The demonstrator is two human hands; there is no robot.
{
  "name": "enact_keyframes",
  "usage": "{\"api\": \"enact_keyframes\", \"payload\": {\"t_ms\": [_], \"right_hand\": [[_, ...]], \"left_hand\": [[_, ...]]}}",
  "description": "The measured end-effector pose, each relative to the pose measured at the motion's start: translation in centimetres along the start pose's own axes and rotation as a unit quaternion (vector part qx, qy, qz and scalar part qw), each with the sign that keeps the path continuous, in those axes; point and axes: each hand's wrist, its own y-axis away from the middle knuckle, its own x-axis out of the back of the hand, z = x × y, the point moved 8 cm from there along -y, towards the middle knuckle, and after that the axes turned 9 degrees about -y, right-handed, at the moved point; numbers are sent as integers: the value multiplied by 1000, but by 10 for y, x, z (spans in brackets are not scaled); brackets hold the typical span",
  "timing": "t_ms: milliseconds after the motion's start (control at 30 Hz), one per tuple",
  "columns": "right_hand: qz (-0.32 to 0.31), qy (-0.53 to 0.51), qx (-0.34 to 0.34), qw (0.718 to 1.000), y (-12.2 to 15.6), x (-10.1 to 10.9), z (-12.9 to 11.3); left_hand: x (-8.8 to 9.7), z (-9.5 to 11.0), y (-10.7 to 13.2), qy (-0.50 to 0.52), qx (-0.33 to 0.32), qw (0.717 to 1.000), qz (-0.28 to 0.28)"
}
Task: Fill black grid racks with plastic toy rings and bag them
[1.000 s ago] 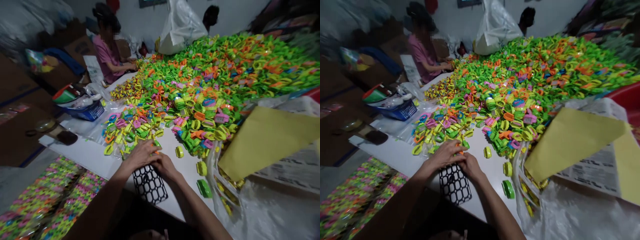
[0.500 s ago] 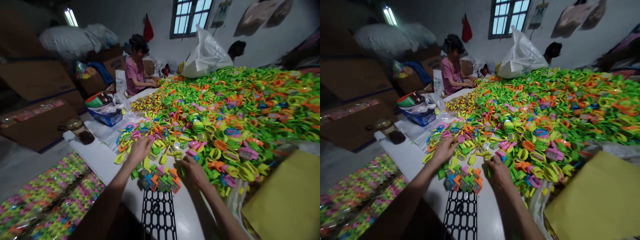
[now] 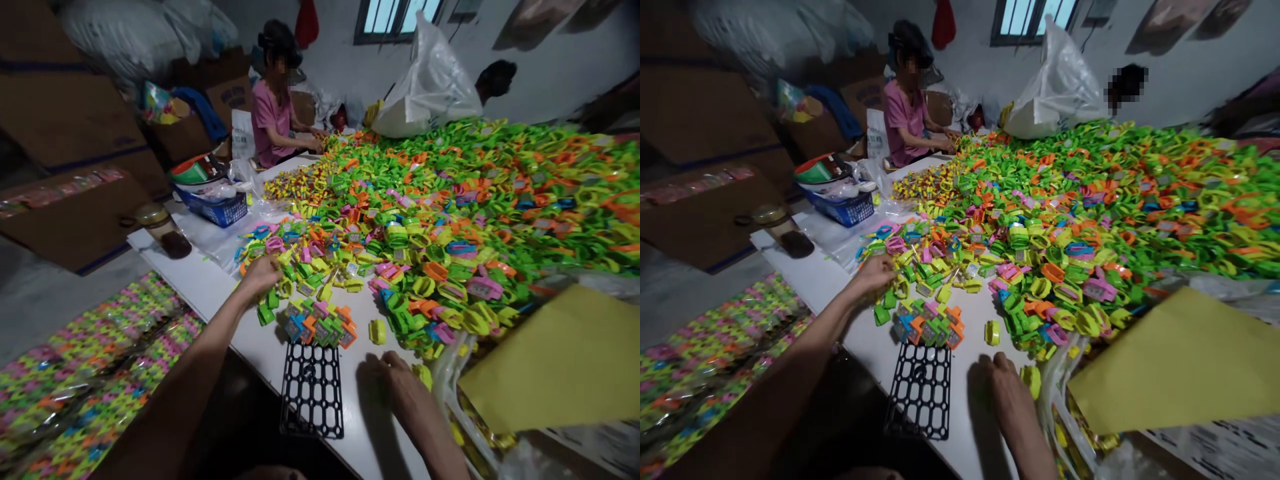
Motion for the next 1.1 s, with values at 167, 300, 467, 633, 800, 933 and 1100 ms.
{"api": "enact_keyframes", "payload": {"t_ms": [167,300,467,633,800,933,1100], "right_hand": [[5,-43,29,999,1,2,3],[9,-101,59,993,10,13,3],[142,-342,56,927,39,41,-12],[122,-552,62,822,31,1,-67],[110,-580,22,807,18,-28,-88],[96,-585,8,805,15,-39,-86],[151,-564,-19,812,0,-64,-78]], "left_hand": [[-20,-19,61,-17,-5,1000,-5],[-34,-10,72,1,-10,1000,-18],[-30,-30,81,83,-5,997,-9],[-74,-41,134,511,75,856,-14],[-111,-5,163,592,47,804,-36],[-105,-6,150,562,36,826,10],[-107,-5,144,452,21,891,31]]}}
